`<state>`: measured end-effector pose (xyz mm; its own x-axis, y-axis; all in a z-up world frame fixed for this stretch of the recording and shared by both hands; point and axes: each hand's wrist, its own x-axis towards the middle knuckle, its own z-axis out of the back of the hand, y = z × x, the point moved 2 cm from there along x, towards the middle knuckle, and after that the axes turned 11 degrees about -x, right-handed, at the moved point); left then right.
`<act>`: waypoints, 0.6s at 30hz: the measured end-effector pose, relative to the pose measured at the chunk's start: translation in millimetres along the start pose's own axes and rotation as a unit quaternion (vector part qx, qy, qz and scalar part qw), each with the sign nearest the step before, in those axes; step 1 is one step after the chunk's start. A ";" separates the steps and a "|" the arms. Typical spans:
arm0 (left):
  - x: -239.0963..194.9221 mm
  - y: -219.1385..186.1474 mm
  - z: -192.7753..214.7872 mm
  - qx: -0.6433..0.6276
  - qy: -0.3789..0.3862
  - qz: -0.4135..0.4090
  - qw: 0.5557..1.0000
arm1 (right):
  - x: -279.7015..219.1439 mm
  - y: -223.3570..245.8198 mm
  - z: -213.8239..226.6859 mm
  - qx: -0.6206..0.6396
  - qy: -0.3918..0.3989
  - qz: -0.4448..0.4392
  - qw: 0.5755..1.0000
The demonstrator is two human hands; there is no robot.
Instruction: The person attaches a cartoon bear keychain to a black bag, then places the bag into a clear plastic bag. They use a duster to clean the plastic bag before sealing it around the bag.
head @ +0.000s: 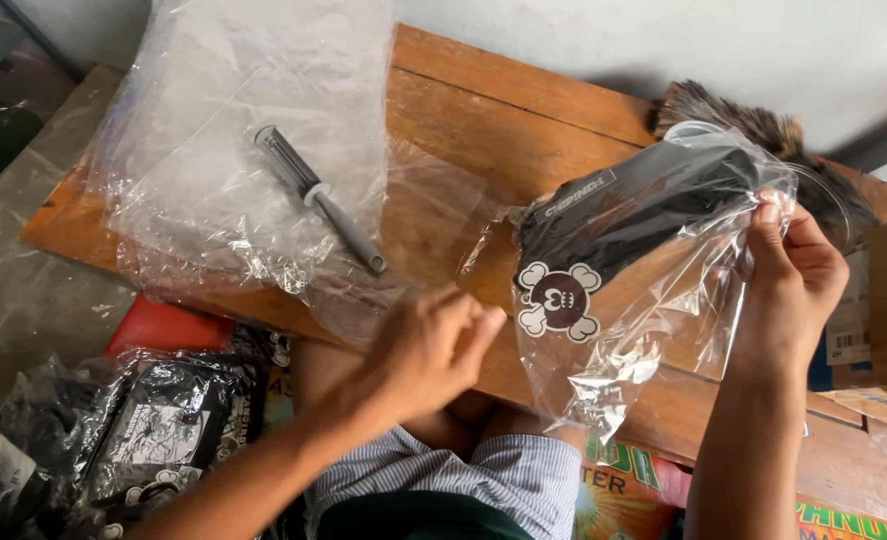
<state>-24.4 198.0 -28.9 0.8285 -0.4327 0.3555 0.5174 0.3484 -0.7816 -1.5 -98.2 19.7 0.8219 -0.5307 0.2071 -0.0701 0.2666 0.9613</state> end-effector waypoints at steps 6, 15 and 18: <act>4.9 25.7 -75.6 -0.379 -0.029 0.236 0.894 | -4.7 6.2 0.6 0.022 -0.001 -0.027 0.999; 44.6 -20.2 -9.1 -0.472 -0.110 0.158 0.860 | 1.2 -6.1 42.9 0.070 0.008 0.011 0.997; 55.5 -20.6 -4.5 -0.403 -0.124 0.198 0.885 | -3.2 -7.3 45.0 -0.005 0.017 0.008 1.000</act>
<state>10.0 163.1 4.6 0.9838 -0.1791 -0.0048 -0.0623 -0.3169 -0.9464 -29.0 -134.7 20.1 0.8398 -0.4985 0.2151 -0.0775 0.2821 0.9563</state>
